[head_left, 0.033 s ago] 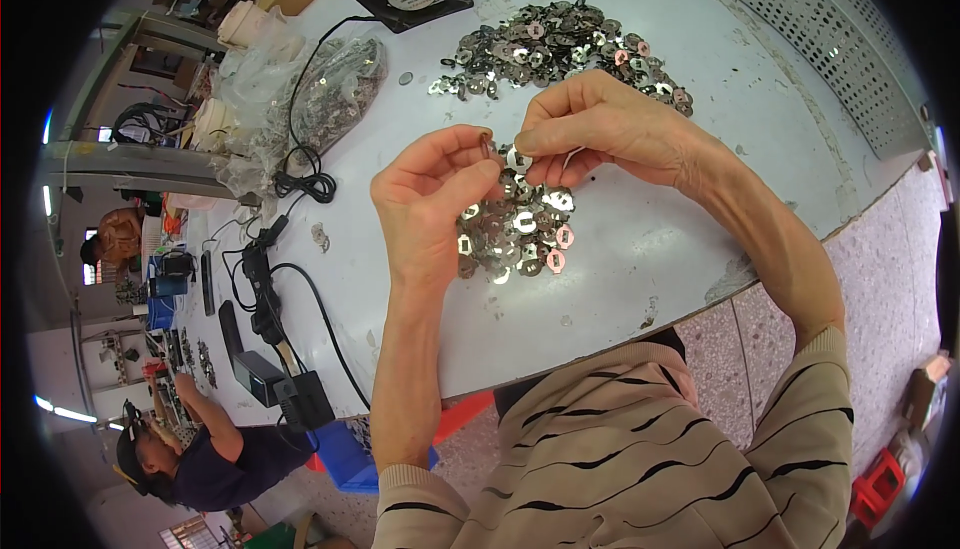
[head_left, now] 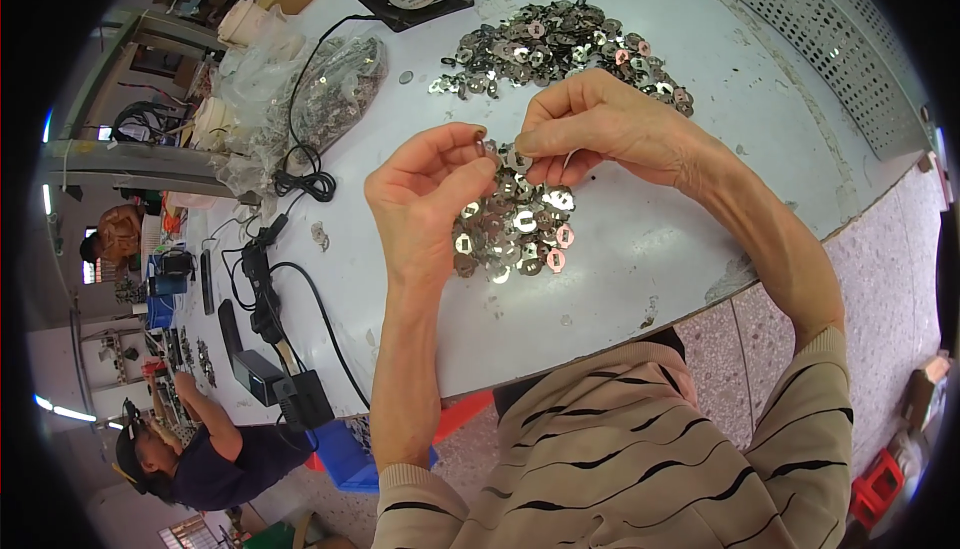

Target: The person sorts and inspects small stamped metal components, including washers and clips, by hand on a workbench.

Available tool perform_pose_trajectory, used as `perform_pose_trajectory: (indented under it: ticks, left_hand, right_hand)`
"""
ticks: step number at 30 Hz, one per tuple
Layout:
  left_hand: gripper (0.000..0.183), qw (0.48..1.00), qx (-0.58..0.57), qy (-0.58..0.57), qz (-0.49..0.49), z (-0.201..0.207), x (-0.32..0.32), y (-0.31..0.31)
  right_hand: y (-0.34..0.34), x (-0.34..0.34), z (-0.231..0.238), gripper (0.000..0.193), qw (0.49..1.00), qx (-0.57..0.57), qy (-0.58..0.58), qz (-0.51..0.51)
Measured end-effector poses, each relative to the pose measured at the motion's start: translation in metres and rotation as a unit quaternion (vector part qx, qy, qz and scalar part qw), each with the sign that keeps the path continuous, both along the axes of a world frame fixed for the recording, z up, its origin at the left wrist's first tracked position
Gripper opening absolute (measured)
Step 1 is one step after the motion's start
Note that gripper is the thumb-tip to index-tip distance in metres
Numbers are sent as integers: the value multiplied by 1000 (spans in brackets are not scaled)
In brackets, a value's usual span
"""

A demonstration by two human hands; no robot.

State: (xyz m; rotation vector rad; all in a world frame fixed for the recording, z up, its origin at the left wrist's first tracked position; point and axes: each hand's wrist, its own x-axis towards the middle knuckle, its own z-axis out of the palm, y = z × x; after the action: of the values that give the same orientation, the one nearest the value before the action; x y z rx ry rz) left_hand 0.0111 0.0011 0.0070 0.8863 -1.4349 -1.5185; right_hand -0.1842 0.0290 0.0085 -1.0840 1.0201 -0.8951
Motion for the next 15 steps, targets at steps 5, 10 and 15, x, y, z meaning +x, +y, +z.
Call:
perform_pose_trajectory:
  ticks: [5,10,15]
  left_hand:
    - [21,982,-126,-142,22,10,9,-6]
    - [21,931,-151,-332,-7,11,13,-7]
    - [18,919,-165,-357,2,12,13,-5]
  right_hand:
    - [2,3,-2,18,993,-68,92,34]
    - [4,3,-2,13,954,-192,215,83]
    - [-14,-32,-2,8,884,-289,357,-88]
